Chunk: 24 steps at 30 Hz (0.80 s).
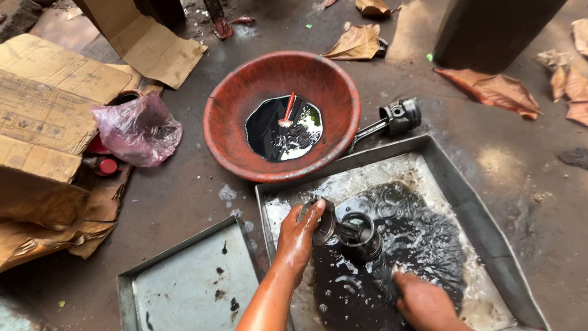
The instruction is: The person scrubs a piston and connecting rod with a brush and their hands in a metal tray filled with soapy water. They rinse the parts and place them into a red bowl containing dark liquid.
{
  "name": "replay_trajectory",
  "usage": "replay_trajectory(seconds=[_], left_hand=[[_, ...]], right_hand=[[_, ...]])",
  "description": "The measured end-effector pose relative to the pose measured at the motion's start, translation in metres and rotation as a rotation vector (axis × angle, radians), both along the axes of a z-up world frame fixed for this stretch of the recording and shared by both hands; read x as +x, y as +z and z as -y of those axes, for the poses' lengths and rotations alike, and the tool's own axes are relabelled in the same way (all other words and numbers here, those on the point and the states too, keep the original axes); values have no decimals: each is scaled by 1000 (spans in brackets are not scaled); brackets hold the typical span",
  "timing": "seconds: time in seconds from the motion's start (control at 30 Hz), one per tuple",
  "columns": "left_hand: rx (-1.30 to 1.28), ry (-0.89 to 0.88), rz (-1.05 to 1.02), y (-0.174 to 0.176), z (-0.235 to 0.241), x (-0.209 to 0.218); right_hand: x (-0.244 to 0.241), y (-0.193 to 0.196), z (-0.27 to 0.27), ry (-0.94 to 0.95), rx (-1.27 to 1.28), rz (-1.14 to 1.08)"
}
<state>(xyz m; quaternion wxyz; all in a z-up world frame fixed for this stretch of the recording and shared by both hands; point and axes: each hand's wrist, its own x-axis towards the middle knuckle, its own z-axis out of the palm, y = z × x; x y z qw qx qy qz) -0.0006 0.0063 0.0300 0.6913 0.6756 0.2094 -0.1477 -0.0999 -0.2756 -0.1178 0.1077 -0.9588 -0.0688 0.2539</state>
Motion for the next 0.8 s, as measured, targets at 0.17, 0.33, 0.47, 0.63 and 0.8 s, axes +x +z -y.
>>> replay_trajectory(seconds=[0.17, 0.33, 0.47, 0.63, 0.8], left_hand=[[-72, 24, -98, -9, -3, -2], [-59, 17, -85, -8, -8, -4], [-12, 9, -42, -15, -2, -4], [-131, 107, -19, -36, 0, 0], [-29, 92, 188, -44, 4, 10]], right_hand=[[36, 7, 6, -295, 150, -517], [37, 25, -2, -322, -23, 57], [1, 20, -21, 113, -157, -5], [16, 15, 13, -41, -87, 163], [14, 2, 13, -4, -48, -19]])
